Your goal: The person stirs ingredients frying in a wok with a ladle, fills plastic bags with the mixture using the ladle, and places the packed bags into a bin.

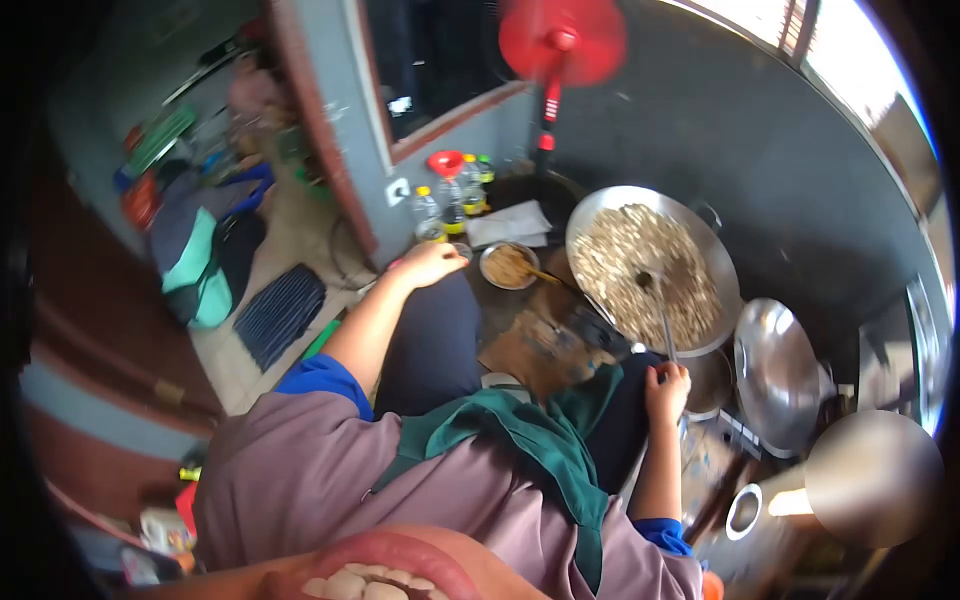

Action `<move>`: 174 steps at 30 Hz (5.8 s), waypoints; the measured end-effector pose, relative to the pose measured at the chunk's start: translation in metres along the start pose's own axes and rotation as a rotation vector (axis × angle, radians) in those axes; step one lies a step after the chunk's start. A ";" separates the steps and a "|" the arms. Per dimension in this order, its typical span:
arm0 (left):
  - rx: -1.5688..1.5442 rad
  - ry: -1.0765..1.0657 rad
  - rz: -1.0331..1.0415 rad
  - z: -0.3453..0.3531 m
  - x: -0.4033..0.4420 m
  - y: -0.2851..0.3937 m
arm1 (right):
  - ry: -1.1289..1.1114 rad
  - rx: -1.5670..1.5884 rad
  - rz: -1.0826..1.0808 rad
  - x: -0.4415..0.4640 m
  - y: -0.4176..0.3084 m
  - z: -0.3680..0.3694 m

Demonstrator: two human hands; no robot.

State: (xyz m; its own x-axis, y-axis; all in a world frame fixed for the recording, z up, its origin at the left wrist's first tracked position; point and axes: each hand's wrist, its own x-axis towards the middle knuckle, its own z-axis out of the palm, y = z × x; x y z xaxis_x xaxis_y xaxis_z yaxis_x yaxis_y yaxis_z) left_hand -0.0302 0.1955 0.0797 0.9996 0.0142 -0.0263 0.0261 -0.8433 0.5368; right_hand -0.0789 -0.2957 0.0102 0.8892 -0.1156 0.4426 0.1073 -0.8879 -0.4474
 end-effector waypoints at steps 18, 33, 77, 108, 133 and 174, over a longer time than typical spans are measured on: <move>0.129 0.653 0.080 -0.026 -0.113 -0.038 | -0.615 -0.317 0.496 0.096 0.096 0.134; 0.056 0.677 0.083 -0.025 -0.100 -0.038 | -0.414 -0.422 -0.024 0.156 0.048 -0.036; 0.020 0.535 0.089 -0.012 -0.065 -0.021 | -0.325 1.119 1.039 0.153 0.044 0.121; 0.045 0.485 0.064 -0.011 -0.059 -0.017 | -0.178 2.092 1.233 0.125 0.106 0.099; 0.084 0.513 0.075 -0.013 -0.060 -0.011 | -0.166 1.572 1.329 0.150 0.070 0.128; 0.095 0.495 0.078 -0.012 -0.052 -0.008 | -0.337 1.676 1.317 0.193 0.054 0.160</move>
State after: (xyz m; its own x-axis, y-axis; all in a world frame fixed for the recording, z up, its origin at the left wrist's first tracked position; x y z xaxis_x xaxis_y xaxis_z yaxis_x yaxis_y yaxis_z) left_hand -0.0821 0.2083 0.0869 0.8863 0.1829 0.4255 -0.0270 -0.8967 0.4417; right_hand 0.1692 -0.2950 -0.0529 0.7604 0.0580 -0.6468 -0.4532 0.7608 -0.4645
